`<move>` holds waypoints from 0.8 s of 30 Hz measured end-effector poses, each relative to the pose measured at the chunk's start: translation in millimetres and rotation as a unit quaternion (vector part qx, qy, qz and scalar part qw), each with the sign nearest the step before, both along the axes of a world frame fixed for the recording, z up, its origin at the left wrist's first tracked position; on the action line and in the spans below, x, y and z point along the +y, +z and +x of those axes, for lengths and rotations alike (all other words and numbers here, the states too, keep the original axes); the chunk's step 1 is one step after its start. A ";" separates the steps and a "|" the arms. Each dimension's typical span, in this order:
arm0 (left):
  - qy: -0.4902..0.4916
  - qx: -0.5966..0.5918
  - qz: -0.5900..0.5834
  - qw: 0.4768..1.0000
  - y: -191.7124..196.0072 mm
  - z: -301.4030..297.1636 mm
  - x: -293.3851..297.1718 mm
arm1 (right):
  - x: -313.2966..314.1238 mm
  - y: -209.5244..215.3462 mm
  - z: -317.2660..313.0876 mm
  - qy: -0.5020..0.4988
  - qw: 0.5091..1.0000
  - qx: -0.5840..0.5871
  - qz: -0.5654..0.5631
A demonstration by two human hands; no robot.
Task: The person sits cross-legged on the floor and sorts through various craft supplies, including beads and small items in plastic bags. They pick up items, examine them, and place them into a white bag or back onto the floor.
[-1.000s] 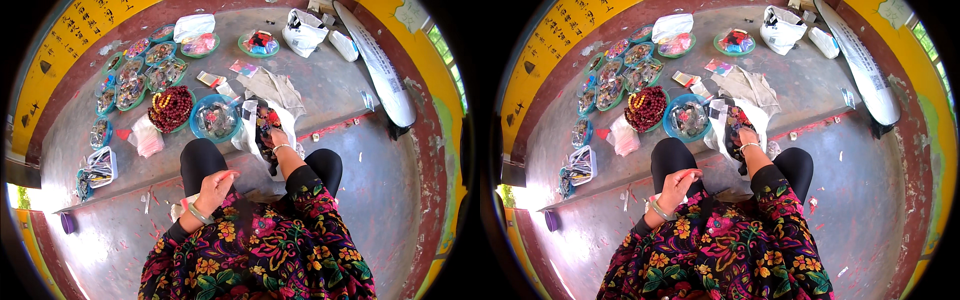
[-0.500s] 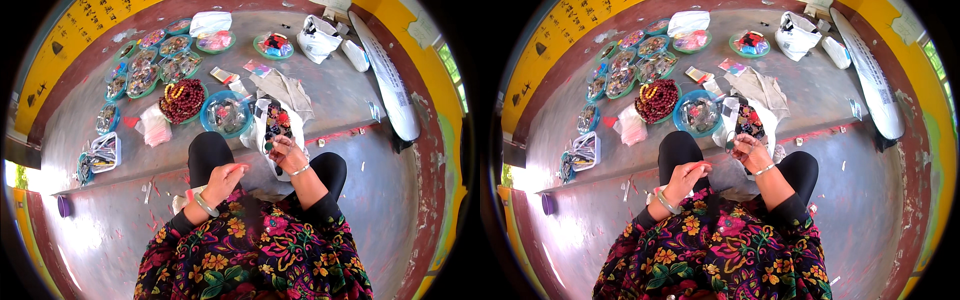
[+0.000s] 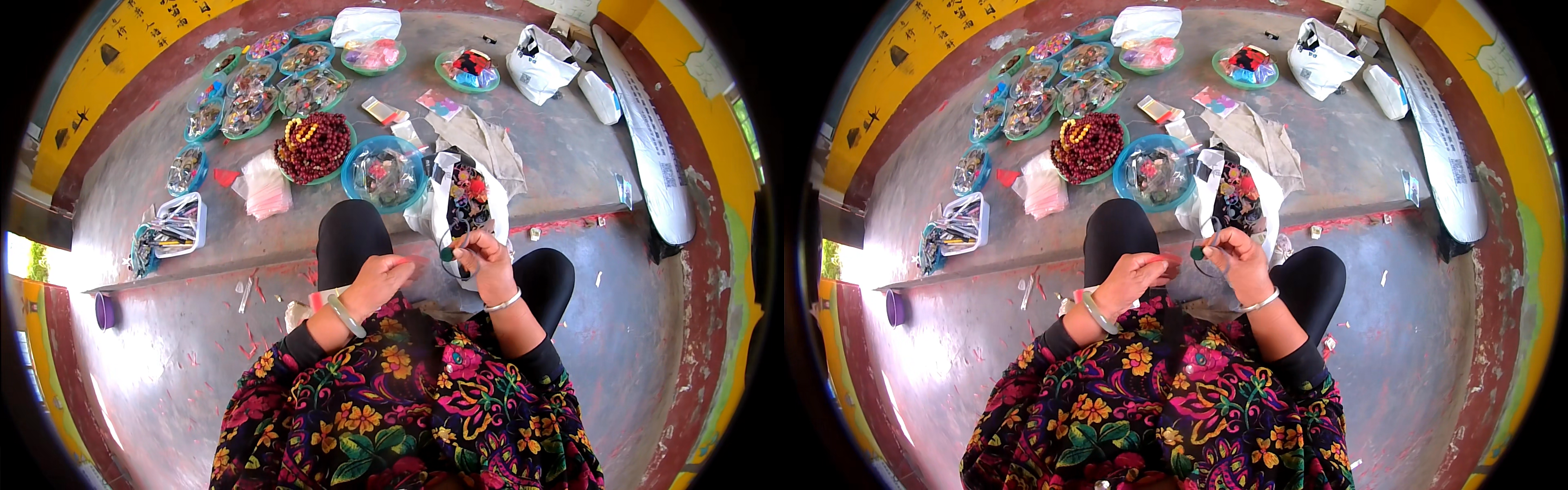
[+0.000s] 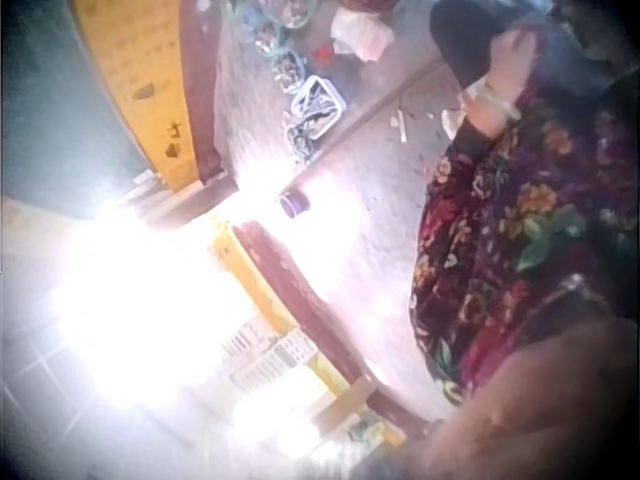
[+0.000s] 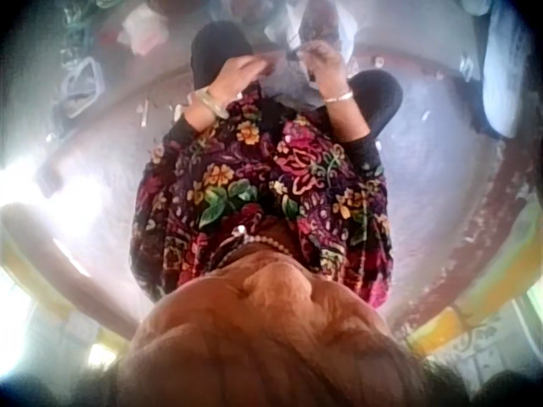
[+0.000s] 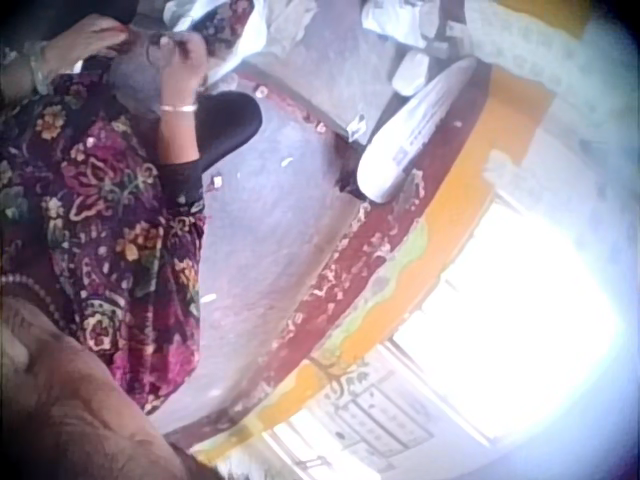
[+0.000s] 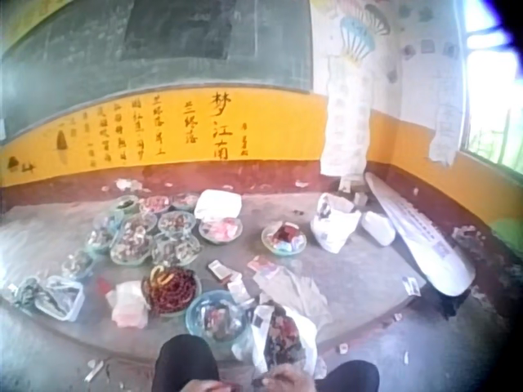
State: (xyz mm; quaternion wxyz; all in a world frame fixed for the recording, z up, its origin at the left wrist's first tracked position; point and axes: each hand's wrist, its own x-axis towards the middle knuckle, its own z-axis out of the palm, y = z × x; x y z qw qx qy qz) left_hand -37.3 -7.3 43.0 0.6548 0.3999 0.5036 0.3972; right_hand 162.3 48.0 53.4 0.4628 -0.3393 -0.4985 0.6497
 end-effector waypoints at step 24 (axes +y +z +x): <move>-0.103 0.169 0.224 0.954 -5.9 5.3 1.1 | -13.9 20.2 -15.5 0.009 0.865 -0.310 0.395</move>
